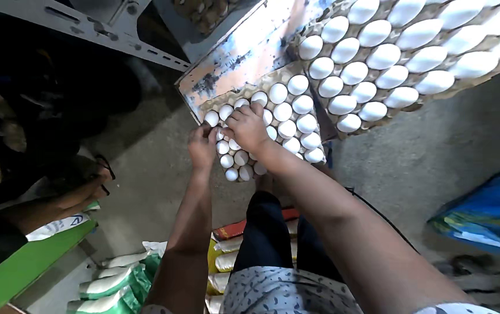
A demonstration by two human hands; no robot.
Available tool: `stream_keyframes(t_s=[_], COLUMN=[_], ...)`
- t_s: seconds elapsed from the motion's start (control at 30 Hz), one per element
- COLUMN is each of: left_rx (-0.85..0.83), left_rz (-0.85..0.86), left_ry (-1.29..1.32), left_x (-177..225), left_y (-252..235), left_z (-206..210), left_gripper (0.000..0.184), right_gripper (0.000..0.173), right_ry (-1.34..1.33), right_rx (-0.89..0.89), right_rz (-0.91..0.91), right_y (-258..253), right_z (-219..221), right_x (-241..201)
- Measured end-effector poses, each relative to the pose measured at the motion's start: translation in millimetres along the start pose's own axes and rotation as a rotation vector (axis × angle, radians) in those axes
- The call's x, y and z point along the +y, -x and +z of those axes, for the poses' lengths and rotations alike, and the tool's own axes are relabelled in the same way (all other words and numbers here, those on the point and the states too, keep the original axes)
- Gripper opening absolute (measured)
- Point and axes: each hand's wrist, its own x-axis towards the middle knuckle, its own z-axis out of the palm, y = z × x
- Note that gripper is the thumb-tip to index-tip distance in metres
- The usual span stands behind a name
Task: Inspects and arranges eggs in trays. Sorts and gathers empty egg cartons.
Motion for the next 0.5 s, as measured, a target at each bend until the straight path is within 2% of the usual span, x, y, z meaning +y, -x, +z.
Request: stream_keyframes(t_s=[0.13,0.23,0.33,0.37,0.43,0.5], left_rx=[-0.052,-0.132,-0.142,-0.145,-0.153,-0.107], left_rz=[0.022,0.072,0.097,0.083,0.035,0.118], left_ry=[0.024,0.009,-0.027,-0.024,-0.004,0.029], left_x=[-2,-8,-8,-6,2,6], left_y=[-19,-30,-38,-39,-40,-40], left_z=[-4,-4,-6,-7,-12,-16], left_gripper=[0.043,0.038,0.034,0.033,0.033,0.033], right_gripper=[0.03,0.024,0.027,0.028,0.042,0.049], right_ry=[-0.007,-0.003,-0.034,-0.055,-0.109,-0.172], right_rx=[-0.04,-0.114,-0.179,-0.204,-0.235,-0.176], right_rz=[0.029,0.053,0.077,0.077,0.077,0.06], right_y=[-17,-32,-42,-44,-44,-40], right_z=[-5,-4,-7,-11,-24,-41], right_x=[2,6,6,8,16,34])
